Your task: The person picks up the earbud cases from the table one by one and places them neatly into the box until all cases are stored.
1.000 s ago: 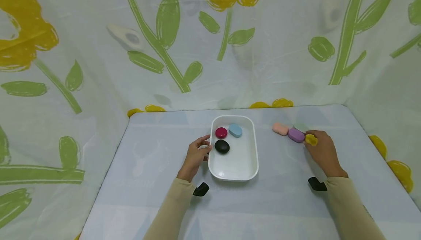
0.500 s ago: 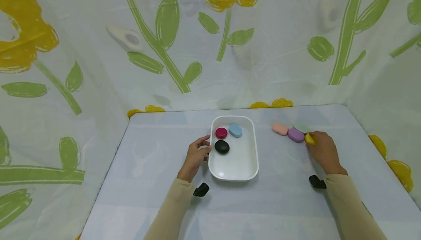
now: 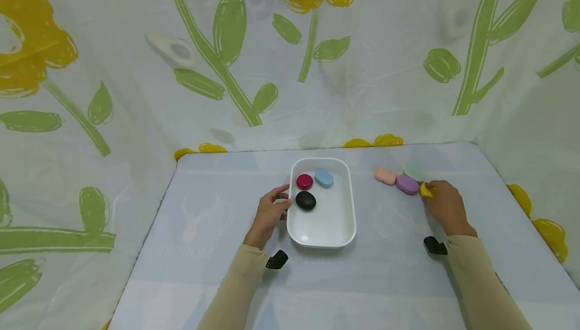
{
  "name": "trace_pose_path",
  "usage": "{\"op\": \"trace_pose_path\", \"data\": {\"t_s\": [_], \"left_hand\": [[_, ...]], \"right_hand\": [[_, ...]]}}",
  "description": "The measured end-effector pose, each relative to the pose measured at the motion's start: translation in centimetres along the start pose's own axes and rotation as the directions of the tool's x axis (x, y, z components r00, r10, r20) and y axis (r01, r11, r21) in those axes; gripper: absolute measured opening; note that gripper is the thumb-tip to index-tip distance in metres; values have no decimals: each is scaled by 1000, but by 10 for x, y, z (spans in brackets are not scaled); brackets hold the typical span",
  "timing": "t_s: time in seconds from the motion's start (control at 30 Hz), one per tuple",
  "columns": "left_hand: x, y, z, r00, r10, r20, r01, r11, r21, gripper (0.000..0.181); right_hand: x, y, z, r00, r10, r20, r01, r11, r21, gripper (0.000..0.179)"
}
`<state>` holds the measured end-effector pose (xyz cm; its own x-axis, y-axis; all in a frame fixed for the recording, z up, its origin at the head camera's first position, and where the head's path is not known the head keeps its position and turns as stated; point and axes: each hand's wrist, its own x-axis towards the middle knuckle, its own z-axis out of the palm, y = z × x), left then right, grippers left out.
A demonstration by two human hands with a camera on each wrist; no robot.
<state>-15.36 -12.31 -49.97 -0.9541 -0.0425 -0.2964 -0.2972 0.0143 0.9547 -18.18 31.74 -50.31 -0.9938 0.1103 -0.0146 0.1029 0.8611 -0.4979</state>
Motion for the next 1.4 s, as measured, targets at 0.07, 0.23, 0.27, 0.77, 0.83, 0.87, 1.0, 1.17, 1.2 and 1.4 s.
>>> {"op": "trace_pose_path", "data": {"t_s": [0.07, 0.23, 0.27, 0.77, 0.83, 0.87, 1.0, 1.17, 1.2, 1.4], "left_hand": [[0, 0, 0, 1000, -7, -1, 7, 1000, 5, 45], [-1, 2, 1, 1000, -6, -5, 6, 1000, 8, 45], [-1, 2, 1, 1000, -5, -5, 5, 1000, 7, 45], [1, 1, 1, 1000, -7, -2, 7, 1000, -4, 46], [1, 1, 1, 1000, -5, 0, 5, 1000, -4, 46], [1, 1, 2, 1000, -3, 2, 3, 1000, -3, 46], [0, 1, 1, 1000, -1, 6, 1, 1000, -5, 45], [-1, 2, 1, 1000, 2, 5, -2, 1000, -7, 45], [-1, 2, 1, 1000, 1, 5, -1, 1000, -5, 45], [0, 2, 2, 1000, -10, 9, 10, 1000, -11, 45]], "right_hand": [[-1, 0, 0, 1000, 2, 1, -2, 1000, -3, 44], [-3, 0, 0, 1000, 2, -9, -2, 1000, 0, 42], [-4, 0, 0, 1000, 2, -11, -2, 1000, 2, 42], [-11, -2, -2, 1000, 2, 24, -1, 1000, -29, 43], [-12, -3, -3, 999, 7, 37, -6, 999, -35, 44], [-13, -3, -4, 999, 5, 44, -4, 999, -39, 44], [-16, -5, -6, 997, -32, 74, 36, 998, -50, 46], [-22, -10, -6, 993, -52, 108, 57, 997, -43, 48], [-23, -11, -5, 992, -51, 113, 56, 998, -38, 49], [-30, -27, 1, 989, -105, 100, 106, 994, -6, 52]]}}
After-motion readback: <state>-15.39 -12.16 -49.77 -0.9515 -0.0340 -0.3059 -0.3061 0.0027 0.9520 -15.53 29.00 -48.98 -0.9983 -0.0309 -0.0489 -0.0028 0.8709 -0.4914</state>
